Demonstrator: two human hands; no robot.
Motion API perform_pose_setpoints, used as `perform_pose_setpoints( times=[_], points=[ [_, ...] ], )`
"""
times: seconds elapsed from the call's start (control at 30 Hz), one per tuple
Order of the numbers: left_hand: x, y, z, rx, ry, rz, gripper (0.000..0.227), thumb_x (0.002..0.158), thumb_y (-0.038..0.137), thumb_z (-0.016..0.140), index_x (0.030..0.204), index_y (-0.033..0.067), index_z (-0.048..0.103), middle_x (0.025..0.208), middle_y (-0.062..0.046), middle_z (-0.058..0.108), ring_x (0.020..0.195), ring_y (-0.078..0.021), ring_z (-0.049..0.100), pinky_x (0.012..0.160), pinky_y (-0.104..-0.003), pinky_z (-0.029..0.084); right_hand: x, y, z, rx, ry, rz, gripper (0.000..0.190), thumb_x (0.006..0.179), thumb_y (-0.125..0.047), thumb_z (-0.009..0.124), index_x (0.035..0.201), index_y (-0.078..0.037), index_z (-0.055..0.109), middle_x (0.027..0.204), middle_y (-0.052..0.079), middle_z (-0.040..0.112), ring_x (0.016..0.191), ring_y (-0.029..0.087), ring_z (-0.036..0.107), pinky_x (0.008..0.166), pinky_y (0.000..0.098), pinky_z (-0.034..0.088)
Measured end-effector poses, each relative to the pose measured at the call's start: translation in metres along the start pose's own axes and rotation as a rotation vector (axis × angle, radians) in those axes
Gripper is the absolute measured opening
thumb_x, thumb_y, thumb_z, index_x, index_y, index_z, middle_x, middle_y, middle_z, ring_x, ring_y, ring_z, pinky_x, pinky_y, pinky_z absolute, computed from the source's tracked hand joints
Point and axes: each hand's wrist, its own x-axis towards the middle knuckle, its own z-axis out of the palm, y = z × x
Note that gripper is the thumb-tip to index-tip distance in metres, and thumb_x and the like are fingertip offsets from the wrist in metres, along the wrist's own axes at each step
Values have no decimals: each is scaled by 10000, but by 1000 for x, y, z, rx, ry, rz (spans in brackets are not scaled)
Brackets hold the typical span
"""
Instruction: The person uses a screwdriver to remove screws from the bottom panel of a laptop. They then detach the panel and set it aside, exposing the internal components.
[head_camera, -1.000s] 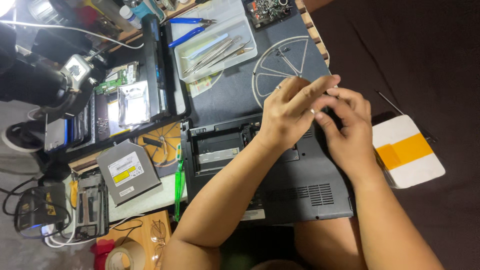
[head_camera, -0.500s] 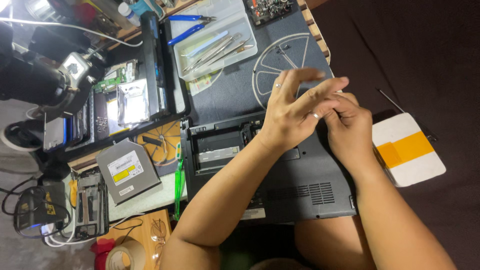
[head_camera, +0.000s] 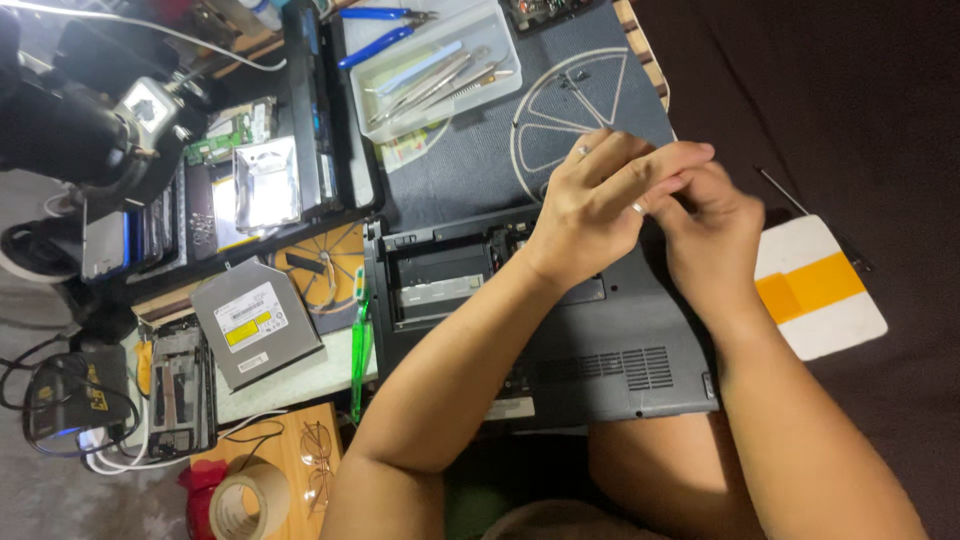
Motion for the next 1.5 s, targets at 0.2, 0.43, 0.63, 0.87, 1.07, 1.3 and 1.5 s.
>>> perform_pose_setpoints(
  times=[0.2, 0.43, 0.63, 0.87, 1.07, 1.3, 1.5],
  points=[
    [0, 2, -1, -125, 12, 54, 446, 933, -12, 630, 1342, 160, 592, 1066, -46, 645, 954, -228, 645, 899, -347, 540, 2, -5, 2, 222, -31, -74, 196, 994, 36, 750, 1135, -26, 629, 1153, 36, 621, 1061, 83, 604, 1016, 247, 489],
    [-3, 2, -10, -62, -2, -76, 391, 1010, 80, 702, 1380, 160, 603, 948, 14, 668, 807, -162, 618, 798, -291, 533, 2, -6, 0, -171, -77, -93, 109, 1000, -4, 732, 1108, -13, 736, 1140, 94, 697, 1097, 191, 640, 975, 304, 517],
    [-1, 0, -5, -22, -38, 33, 371, 1044, 37, 668, 1390, 144, 585, 1038, 11, 697, 817, -152, 658, 800, -298, 528, 0, 2, -1, -180, -27, -39, 106, 974, -13, 764, 1069, -4, 718, 1023, 79, 695, 969, 180, 636, 879, 304, 508],
    [-5, -2, -7, -175, -27, -100, 409, 1026, 17, 678, 1408, 117, 573, 1139, -39, 694, 962, -172, 695, 872, -284, 587, 8, -11, -5, -72, -137, 29, 267, 942, -2, 773, 1197, 16, 695, 1103, 95, 703, 1027, 146, 656, 940, 294, 521],
    [-8, 9, 4, -315, 106, -242, 423, 998, 60, 717, 1391, 98, 566, 1101, -50, 684, 957, -208, 676, 881, -302, 572, 79, -7, -34, 38, -189, 83, 376, 997, -102, 731, 1347, -55, 600, 1158, 52, 711, 1020, 126, 697, 882, 261, 576],
    [-13, 7, -7, -255, 64, 63, 337, 895, 0, 691, 1187, 38, 527, 1055, -155, 612, 966, -341, 611, 904, -439, 511, 225, 113, 0, -294, -48, -117, 191, 1037, -119, 787, 1156, 18, 727, 1030, 47, 729, 917, 132, 666, 823, 292, 534],
    [-17, -22, 6, -655, 509, -455, 214, 1077, -31, 595, 1228, 74, 485, 1077, -73, 589, 908, -141, 598, 833, -239, 530, 305, 172, 45, -246, 52, -81, 368, 968, -172, 861, 1161, 39, 631, 1022, 93, 666, 872, 137, 642, 763, 317, 537]
  ],
)
